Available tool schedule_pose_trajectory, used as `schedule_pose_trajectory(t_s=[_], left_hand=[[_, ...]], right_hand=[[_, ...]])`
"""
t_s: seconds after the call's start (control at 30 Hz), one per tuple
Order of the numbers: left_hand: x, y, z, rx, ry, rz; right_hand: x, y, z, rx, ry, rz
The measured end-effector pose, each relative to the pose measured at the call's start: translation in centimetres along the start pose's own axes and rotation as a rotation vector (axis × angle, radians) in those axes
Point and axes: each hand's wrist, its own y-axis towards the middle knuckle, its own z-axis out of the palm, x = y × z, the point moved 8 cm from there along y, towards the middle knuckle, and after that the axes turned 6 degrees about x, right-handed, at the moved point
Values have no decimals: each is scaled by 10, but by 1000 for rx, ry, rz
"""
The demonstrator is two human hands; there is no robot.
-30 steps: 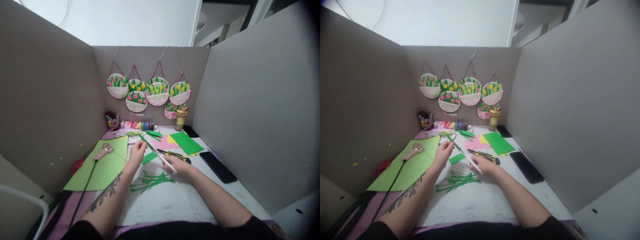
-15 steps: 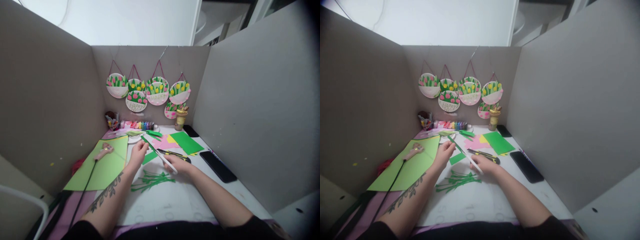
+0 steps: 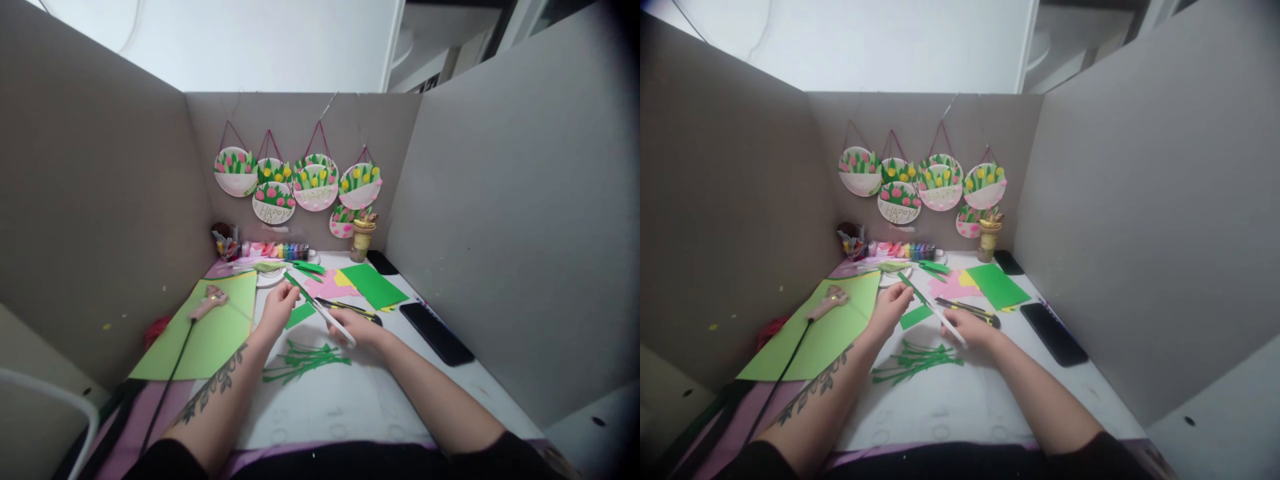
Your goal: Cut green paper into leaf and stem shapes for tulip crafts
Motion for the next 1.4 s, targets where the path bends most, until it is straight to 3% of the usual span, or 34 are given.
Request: schedule_pose_trajectory(t_s=[0.3,0.57,1.2,1.4], left_hand=[[-9,-1,-9,-88,-29,-8],[-3,-1,-1,-16,-24,3],[-1,0,-6,-62,-44,-7],[-3,-1,0,-16,-46,-8]], right_hand=[[-3,-2,-1,-18,4,18],[7,-4,1,-23,-63,1],[-5,0,-2,-35,-39,33],[0,1,-2,-28,-110,-7]])
